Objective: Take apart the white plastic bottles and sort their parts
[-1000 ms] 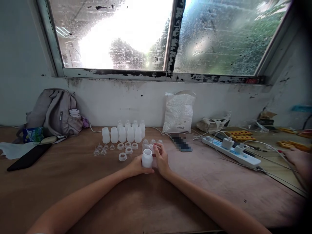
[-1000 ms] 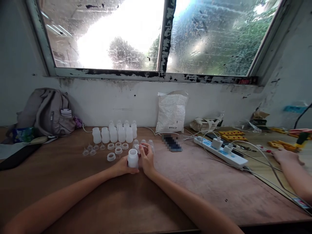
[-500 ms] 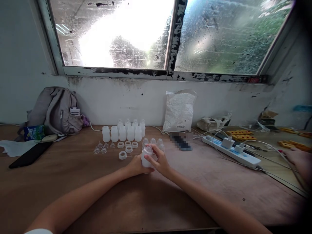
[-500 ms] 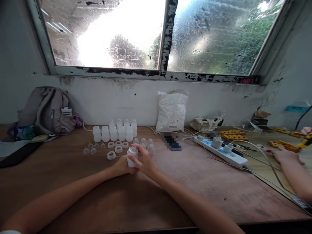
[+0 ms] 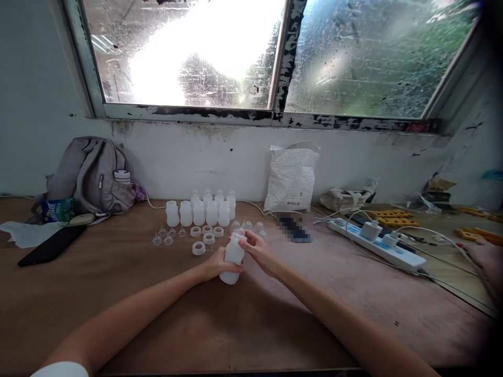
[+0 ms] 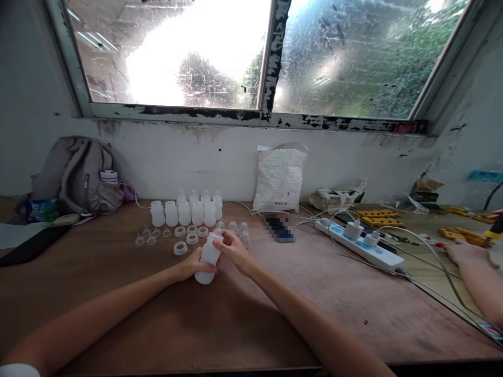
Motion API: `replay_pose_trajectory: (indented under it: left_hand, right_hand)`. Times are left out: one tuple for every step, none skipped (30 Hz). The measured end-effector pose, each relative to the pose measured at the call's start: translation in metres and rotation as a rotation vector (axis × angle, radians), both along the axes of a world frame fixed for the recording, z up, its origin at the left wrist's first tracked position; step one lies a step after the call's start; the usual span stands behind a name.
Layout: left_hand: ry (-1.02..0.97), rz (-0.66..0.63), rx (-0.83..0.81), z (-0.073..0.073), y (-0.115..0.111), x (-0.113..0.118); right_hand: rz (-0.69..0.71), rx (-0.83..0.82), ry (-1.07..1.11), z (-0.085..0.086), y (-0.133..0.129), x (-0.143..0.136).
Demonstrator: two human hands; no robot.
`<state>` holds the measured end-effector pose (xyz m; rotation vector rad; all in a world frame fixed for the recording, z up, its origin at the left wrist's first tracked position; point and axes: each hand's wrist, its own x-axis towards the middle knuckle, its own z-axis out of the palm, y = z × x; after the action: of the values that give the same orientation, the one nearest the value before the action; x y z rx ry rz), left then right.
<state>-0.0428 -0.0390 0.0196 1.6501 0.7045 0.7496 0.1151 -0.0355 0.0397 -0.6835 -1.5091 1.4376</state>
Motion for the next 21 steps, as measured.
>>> replay_pose_trajectory:
  left_hand:
    - [0.013,0.023,0.025,-0.001,0.0,0.0]
    - [0.028,0.046,0.054,-0.002,0.0,0.001]
    - [0.042,0.064,0.083,-0.003,0.001,0.001]
    - [0.054,0.078,0.11,-0.004,0.001,0.002]
    - [0.064,0.087,0.131,-0.005,0.001,0.002]
    - [0.065,0.099,0.147,-0.005,0.002,0.003]
    - [0.055,0.113,0.157,-0.005,0.003,0.003]
    - [0.039,0.125,0.163,-0.006,0.004,0.004]
    - [0.019,0.137,0.165,-0.006,0.005,0.004]
    - [-0.003,0.149,0.166,-0.007,0.006,0.005]
    - [-0.02,0.163,0.165,-0.007,0.006,0.005]
    - [-0.028,0.176,0.164,-0.008,0.007,0.006]
    - [-0.026,0.186,0.165,-0.009,0.008,0.006]
    - [-0.022,0.197,0.167,-0.01,0.009,0.006]
    - [-0.02,0.203,0.173,-0.01,0.009,0.006]
    - [-0.018,0.202,0.181,-0.011,0.009,0.006]
    - [-0.019,0.199,0.192,-0.011,0.009,0.006]
    - [-0.021,0.198,0.202,-0.011,0.009,0.006]
    - [-0.02,0.203,0.209,-0.011,0.009,0.006]
    - [-0.019,0.212,0.213,-0.01,0.009,0.005]
    - [-0.018,0.22,0.216,-0.01,0.008,0.005]
  right_hand:
    - [-0.028,-0.004,0.002,-0.001,-0.001,-0.001]
    - [-0.052,-0.01,0.003,-0.001,-0.001,-0.002]
    - [-0.068,-0.014,0.001,-0.001,-0.002,-0.003]
    - [-0.077,-0.013,0.001,0.0,-0.003,-0.003]
    - [-0.076,-0.006,0.006,0.0,-0.004,-0.004]
    - [-0.064,0.002,0.013,0.001,-0.004,-0.004]
    - [-0.047,0.009,0.024,0.001,-0.004,-0.004]
    - [-0.028,0.014,0.035,0.001,-0.004,-0.004]
    - [-0.014,0.015,0.046,0.001,-0.004,-0.004]
    - [-0.011,0.011,0.056,0.0,-0.003,-0.004]
    - [-0.022,0.005,0.067,-0.001,-0.002,-0.003]
    - [-0.049,-0.002,0.083,-0.002,-0.001,-0.003]
    - [-0.082,-0.012,0.1,-0.004,0.0,-0.003]
    - [-0.11,-0.027,0.114,-0.005,0.0,-0.003]
    - [-0.125,-0.04,0.12,-0.006,0.001,-0.003]
    - [-0.12,-0.048,0.114,-0.006,0.002,-0.003]
    - [-0.101,-0.049,0.101,-0.007,0.002,-0.003]
    - [-0.084,-0.043,0.088,-0.007,0.002,-0.003]
    - [-0.083,-0.035,0.082,-0.006,0.002,-0.003]
    - [-0.098,-0.029,0.086,-0.006,0.002,-0.003]
    - [-0.124,-0.026,0.096,-0.006,0.002,-0.004]
